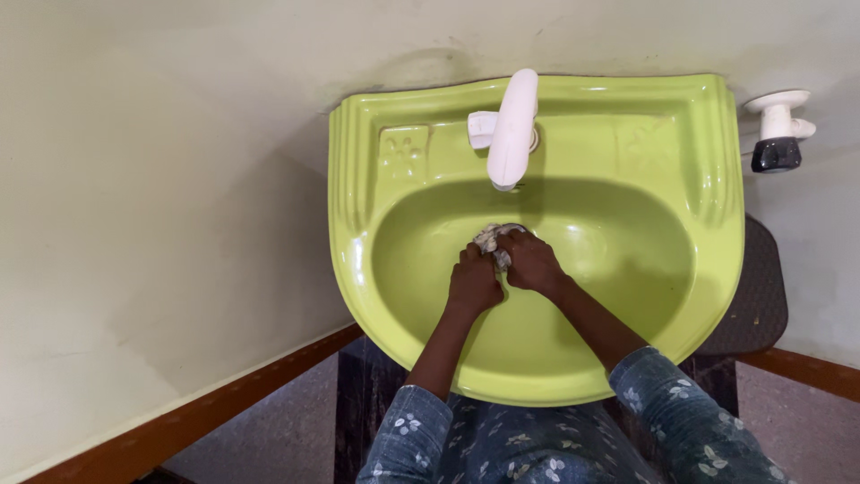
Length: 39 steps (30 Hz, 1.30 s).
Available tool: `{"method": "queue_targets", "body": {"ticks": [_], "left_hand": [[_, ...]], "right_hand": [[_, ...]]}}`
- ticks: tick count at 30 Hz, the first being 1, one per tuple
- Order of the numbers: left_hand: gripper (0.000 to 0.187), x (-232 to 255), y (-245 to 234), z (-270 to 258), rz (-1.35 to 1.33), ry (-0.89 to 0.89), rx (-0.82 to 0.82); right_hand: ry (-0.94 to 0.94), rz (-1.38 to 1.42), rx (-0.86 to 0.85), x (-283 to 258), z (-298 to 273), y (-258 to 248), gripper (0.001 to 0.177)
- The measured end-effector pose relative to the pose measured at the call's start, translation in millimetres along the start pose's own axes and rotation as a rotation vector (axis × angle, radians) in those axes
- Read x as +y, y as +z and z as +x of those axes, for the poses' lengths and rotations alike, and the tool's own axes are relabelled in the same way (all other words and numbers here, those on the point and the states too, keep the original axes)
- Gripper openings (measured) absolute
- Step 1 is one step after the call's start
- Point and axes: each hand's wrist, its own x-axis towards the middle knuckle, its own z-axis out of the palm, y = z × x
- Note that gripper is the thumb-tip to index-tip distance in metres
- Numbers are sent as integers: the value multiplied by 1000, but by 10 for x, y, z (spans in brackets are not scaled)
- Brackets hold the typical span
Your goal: The person washes a small patterned cloth by hand in a lime-green sink. They repeatedly wet, scrub, and rinse the cloth under running water, then wring it out and place it on a nearby stool. The person also rinses their hands and briefly wipes the sink basin.
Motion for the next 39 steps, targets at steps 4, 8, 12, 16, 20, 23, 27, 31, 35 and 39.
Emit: {"method": "queue_targets", "body": {"ticks": [4, 8, 12, 16, 20, 23, 27, 31, 35, 39], "left_hand": [[35, -97, -111, -55, 54, -43, 12], [29, -212, -470, -279, 213, -178, -86], [26, -356, -822, -488, 336, -353, -40], [26, -332, -1219, -588, 286, -359, -39], [35, -256, -1458, -672, -19, -375, 162], [47, -271, -1430, -654, -104, -184, 441], [67, -264, -1384, -530, -267, -177, 430], [73, -184, -1447, -382, -245, -53, 481], [72, -87, -1509, -280, -350, -73, 371], [83, -3, -1509, -191, -372, 5, 369]], "right_hand": [[50, 85, -24, -155, 52, 80, 48], [-66, 150, -49, -542, 45, 276, 44], [-134, 249, -26, -1079, 83, 377, 44], [-214, 302, -53, -1334, 188, 259, 49], [-340, 413, 99, -1452, 359, 187, 67], [-364, 494, 169, -1443, 435, 167, 71], [-267, 606, 156, -1419, 507, 139, 64], [-262, 737, 243, -1409, 520, 113, 75], [-148, 618, 233, -1409, 509, -2, 71], [-6, 668, 240, -1369, 429, -132, 79]]}}
